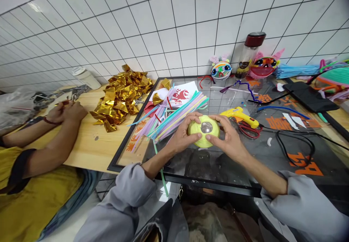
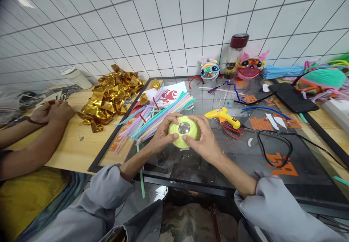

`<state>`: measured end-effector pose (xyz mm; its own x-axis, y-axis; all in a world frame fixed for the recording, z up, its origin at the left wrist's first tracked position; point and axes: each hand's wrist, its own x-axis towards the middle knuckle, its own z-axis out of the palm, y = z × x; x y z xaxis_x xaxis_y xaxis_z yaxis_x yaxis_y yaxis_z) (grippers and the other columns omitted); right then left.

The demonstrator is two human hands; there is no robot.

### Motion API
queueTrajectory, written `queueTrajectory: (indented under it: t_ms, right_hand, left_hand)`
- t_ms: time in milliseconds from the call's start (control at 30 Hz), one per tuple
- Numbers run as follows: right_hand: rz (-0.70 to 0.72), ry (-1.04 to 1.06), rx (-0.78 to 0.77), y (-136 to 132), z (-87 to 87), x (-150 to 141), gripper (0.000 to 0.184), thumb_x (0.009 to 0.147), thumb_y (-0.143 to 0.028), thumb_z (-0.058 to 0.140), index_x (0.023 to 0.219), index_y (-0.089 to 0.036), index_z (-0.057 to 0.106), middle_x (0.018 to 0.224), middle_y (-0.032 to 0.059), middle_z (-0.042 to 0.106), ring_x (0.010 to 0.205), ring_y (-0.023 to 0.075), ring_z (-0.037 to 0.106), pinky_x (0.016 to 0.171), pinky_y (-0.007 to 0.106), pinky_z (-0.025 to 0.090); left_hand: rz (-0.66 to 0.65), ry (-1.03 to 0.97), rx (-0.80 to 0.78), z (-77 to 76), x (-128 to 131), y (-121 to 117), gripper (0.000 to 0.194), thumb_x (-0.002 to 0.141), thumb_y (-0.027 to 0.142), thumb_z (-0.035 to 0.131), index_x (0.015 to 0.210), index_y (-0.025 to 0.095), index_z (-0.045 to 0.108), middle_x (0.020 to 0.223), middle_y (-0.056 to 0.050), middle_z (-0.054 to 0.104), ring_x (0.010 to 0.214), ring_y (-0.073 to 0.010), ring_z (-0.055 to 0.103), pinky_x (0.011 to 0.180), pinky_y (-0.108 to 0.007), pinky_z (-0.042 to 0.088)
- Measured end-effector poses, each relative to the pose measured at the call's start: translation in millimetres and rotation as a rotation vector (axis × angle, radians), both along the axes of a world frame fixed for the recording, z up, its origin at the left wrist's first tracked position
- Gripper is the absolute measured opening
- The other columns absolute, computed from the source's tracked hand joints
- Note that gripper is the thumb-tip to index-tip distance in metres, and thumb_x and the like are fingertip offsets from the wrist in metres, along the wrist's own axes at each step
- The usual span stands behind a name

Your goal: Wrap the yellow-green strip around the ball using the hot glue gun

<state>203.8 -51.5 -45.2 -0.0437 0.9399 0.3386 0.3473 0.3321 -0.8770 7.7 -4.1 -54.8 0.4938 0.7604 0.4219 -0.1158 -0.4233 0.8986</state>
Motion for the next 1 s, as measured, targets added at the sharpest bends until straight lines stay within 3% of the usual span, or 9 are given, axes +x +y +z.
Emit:
queueTrajectory:
  t_ms: [233, 500, 867, 1000]
  right_hand:
    - [-0.094, 0.001, 0.001, -0.4, 2.3, -11.9, 0.049, 0.068, -0.034, 0.067, 0.115, -0.026, 0.057, 0.117, 0.0063, 0.059, 0.114, 0.0280, 0.058, 0.100, 0.045, 0.049]
    - [-0.106, 0.009, 0.017, -1.0, 2.5, -15.7, 0.048, 0.068, -0.031, 0.065, 0.114, -0.026, 0.055, 0.117, 0.0069, 0.058, 0.115, 0.0281, 0.058, 0.104, 0.045, 0.048]
    - [-0.081, -0.013, 0.072, -5.1, -3.1, -16.1, 0.053, 0.073, -0.031, 0.066, 0.123, -0.023, 0.051, 0.125, 0.0119, 0.057, 0.123, 0.0301, 0.057, 0.111, 0.051, 0.046]
    - [-0.064, -0.018, 0.055, -5.8, -3.0, -14.3, 0.055, 0.073, -0.029, 0.067, 0.125, -0.024, 0.051, 0.127, 0.0115, 0.057, 0.124, 0.0297, 0.057, 0.111, 0.051, 0.046]
  left_hand:
    - [0.053, 0.015, -0.010, 4.0, 4.0, -3.1, 0.038, 0.081, 0.049, 0.075, 0.102, 0.024, 0.055, 0.130, -0.007, 0.054, 0.130, -0.0277, 0.051, 0.113, -0.044, 0.040]
    - [0.107, 0.064, 0.064, 1.1, 2.6, -1.9, 0.043, 0.082, 0.058, 0.072, 0.102, 0.024, 0.054, 0.128, -0.009, 0.056, 0.126, -0.0285, 0.056, 0.110, -0.047, 0.044]
    - [0.071, 0.127, 0.130, 0.5, -4.7, -4.9, 0.034, 0.090, 0.048, 0.069, 0.112, 0.027, 0.054, 0.134, -0.009, 0.053, 0.129, -0.0262, 0.053, 0.110, -0.044, 0.044]
    - [0.060, 0.155, 0.196, -2.0, -6.7, -4.2, 0.045, 0.084, 0.044, 0.076, 0.117, 0.028, 0.050, 0.137, -0.009, 0.050, 0.131, -0.0268, 0.051, 0.110, -0.045, 0.043]
